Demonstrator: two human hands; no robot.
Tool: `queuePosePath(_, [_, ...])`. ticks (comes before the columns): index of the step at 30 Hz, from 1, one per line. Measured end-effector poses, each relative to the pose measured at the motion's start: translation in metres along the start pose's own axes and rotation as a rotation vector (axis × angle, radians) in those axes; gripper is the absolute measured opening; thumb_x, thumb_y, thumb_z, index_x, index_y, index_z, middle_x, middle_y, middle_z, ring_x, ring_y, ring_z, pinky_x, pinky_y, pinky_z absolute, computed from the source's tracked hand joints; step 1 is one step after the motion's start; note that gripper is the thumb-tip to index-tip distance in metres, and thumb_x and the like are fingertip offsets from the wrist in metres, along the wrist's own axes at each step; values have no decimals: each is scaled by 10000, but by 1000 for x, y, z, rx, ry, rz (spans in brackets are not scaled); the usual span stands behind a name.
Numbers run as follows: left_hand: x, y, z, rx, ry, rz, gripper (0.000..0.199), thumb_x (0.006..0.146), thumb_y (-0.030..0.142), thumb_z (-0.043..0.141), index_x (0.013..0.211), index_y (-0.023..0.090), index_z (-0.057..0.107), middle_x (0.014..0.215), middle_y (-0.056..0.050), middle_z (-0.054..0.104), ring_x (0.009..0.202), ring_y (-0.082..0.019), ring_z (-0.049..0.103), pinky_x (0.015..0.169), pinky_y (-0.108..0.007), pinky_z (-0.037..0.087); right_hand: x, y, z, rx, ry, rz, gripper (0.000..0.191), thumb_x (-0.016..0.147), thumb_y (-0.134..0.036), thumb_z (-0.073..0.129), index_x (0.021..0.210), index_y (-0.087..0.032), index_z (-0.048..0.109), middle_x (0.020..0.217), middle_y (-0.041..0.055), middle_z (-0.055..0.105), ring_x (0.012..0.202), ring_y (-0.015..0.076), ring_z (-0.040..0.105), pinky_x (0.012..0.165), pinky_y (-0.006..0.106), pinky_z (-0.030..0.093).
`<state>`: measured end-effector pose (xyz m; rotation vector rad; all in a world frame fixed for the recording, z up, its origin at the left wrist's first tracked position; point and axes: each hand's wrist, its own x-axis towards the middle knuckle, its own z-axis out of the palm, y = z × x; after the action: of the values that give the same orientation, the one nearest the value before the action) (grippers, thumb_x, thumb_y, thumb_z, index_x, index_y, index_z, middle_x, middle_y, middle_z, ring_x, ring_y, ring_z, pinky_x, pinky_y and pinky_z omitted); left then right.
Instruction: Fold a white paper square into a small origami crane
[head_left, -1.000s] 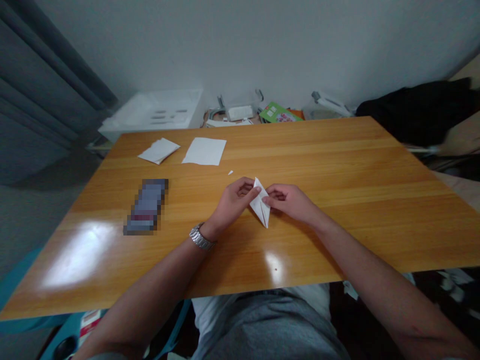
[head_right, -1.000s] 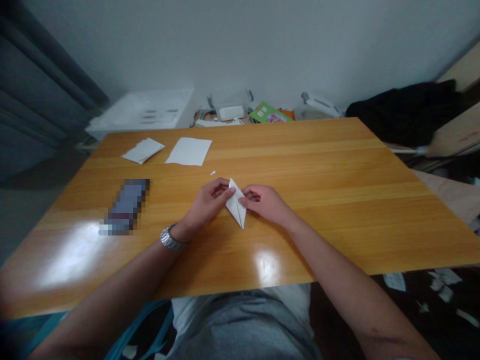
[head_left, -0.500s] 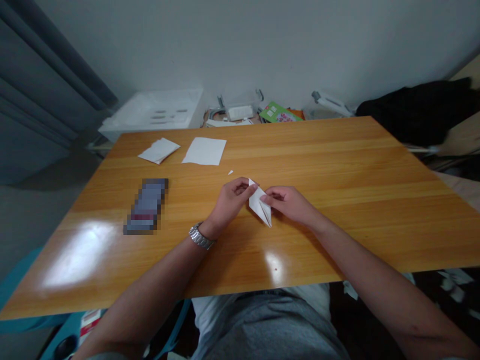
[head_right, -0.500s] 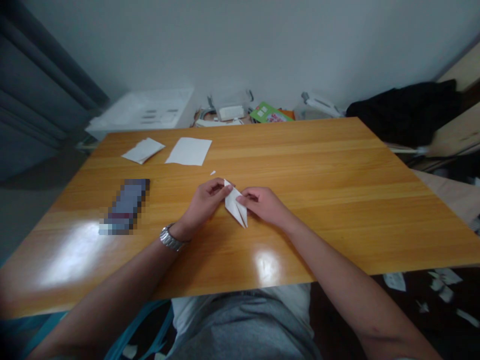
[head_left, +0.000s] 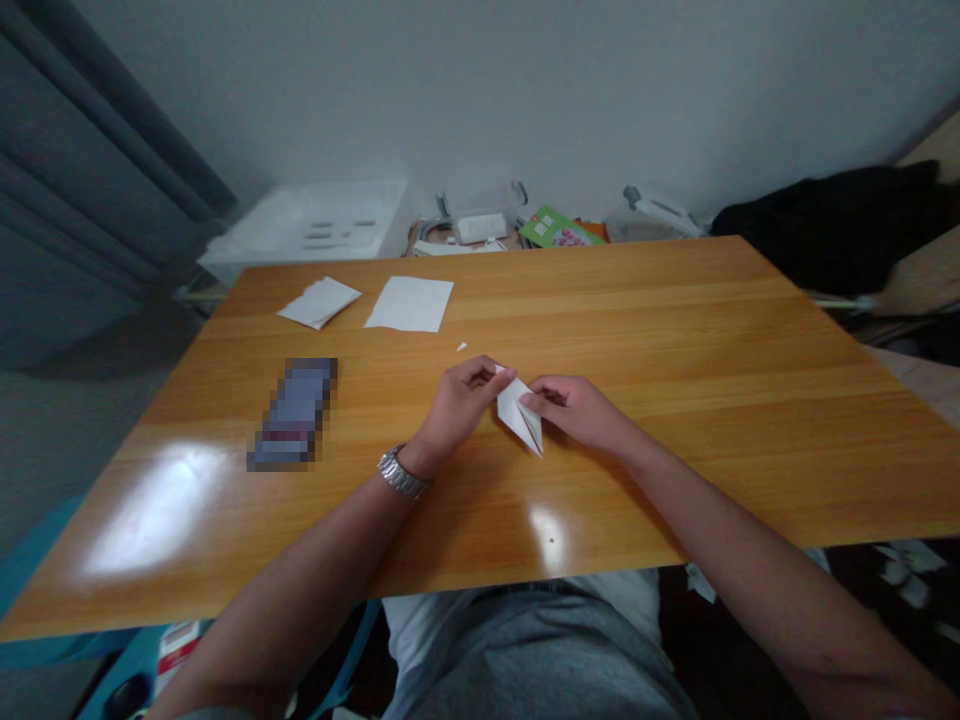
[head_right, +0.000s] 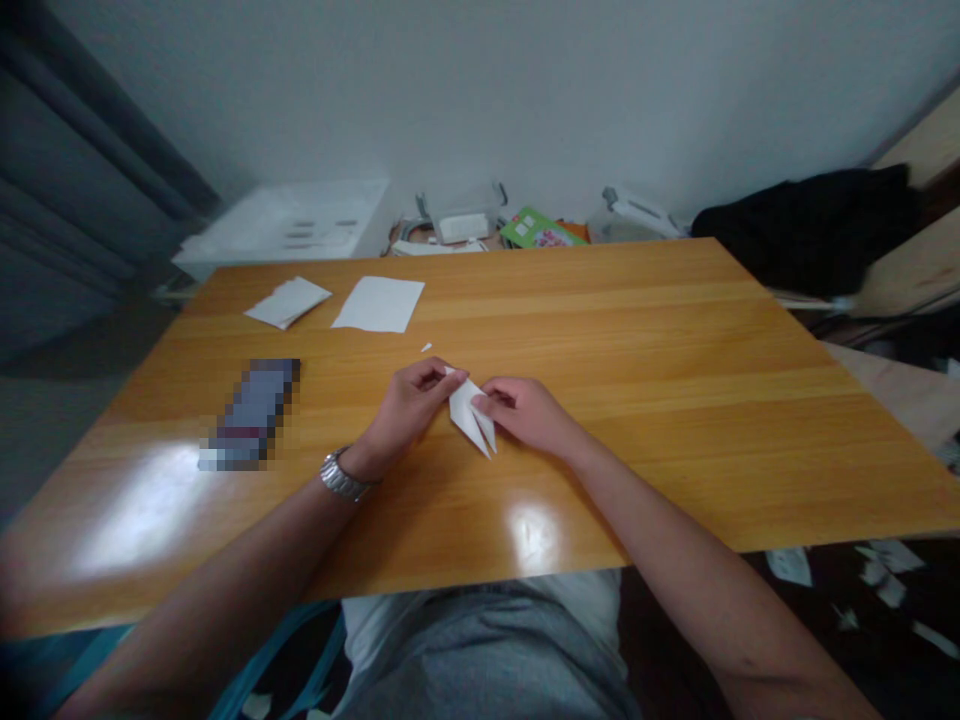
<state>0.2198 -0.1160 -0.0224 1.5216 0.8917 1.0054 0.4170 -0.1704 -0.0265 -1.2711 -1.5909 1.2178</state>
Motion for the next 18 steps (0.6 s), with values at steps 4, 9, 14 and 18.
queuePosePath(4, [1,-2,0,20,56,0,327,861,472,766,792,164,681,756,-15,668,676,-126,577,616,-242,454,-1,-4,8,234,-61,114,417,762,-514,841,957,-176,693,870,37,742,740,170,662,668,273,502])
queuePosePath(9, [2,-3,-2,17,125,-17,346,852,480,772,759,165,661,719,-4,634,643,-117,546,573,-233,421,-2,-6,12,378,-141,218,445,671,-421,923,940,-142,705,800,45,751,672,147,664,630,264,529])
queuePosePath(14, [3,-3,-3,-24,129,-62,359,858,486,765,750,164,647,705,-4,624,641,-117,550,579,-231,443,-1,-4,8,409,-100,271,436,685,-418,926,953,-133,734,867,96,788,744,163,723,696,282,588])
queuePosePath(18, [3,-2,-4,-94,153,-85,354,838,480,786,771,161,650,747,-8,643,684,-116,580,633,-229,504,-1,-5,5,348,-78,253,397,730,-449,895,909,-136,729,863,100,788,702,148,713,674,279,587])
